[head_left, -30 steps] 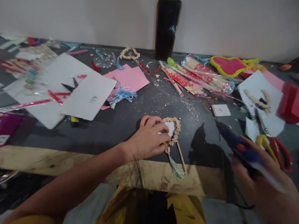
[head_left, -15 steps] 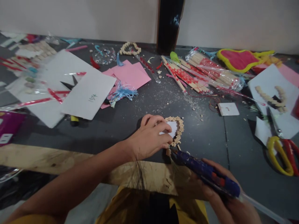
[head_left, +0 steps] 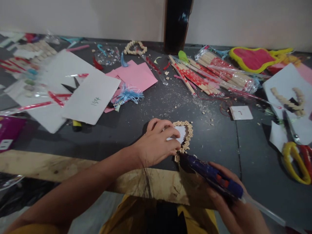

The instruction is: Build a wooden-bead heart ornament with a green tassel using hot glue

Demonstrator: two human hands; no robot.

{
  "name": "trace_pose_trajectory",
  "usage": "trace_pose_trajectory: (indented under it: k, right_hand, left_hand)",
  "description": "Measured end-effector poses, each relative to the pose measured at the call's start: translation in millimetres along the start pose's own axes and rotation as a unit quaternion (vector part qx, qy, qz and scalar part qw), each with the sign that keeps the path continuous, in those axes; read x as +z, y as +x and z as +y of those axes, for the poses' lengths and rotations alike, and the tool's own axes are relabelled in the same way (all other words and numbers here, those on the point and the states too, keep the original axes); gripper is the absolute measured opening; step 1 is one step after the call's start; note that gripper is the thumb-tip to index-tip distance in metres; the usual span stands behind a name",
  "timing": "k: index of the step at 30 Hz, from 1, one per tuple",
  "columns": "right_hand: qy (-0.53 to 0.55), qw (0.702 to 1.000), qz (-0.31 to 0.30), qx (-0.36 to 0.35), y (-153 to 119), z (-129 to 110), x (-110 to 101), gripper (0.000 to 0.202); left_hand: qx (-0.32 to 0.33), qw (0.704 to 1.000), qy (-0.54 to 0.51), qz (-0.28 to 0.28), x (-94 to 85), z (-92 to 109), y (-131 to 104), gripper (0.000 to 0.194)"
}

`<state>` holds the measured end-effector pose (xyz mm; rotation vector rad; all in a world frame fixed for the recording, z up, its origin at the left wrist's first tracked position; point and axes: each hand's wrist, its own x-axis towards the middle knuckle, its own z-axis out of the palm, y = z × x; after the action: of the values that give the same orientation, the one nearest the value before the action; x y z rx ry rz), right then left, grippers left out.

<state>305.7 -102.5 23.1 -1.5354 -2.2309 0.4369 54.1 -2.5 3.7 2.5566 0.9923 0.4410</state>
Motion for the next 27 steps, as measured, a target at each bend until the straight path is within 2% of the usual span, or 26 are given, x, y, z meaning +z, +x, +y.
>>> trace_pose_trajectory:
  k: [5, 8, 14, 27]
  right_hand:
    - [0.007, 0.999, -0.031, 0.036, -0.9, -1.5, 0.2, 0.037]
    - [0.012, 0.999, -0.025, 0.044, -1.1, -1.4, 0.8, 0.037]
    - [0.009, 1.0, -0.002, 0.025, 2.0, -1.1, 2.2, 0.033]
    - [0.01, 1.0, -0.002, 0.018, -5.2, 2.1, 1.1, 0.032]
  left_hand:
    - [0.01, 0.999, -0.019, -0.029, -5.8, 0.0, -1.0, 0.011]
    - [0.012, 0.999, -0.024, -0.04, -8.7, 0.6, -0.7, 0.014]
    - [0.013, 0.999, -0.021, -0.029, -5.7, -0.2, 0.6, 0.016]
    - [0.013, 0.999, -0.026, -0.03, -5.3, 0.8, 2.2, 0.017]
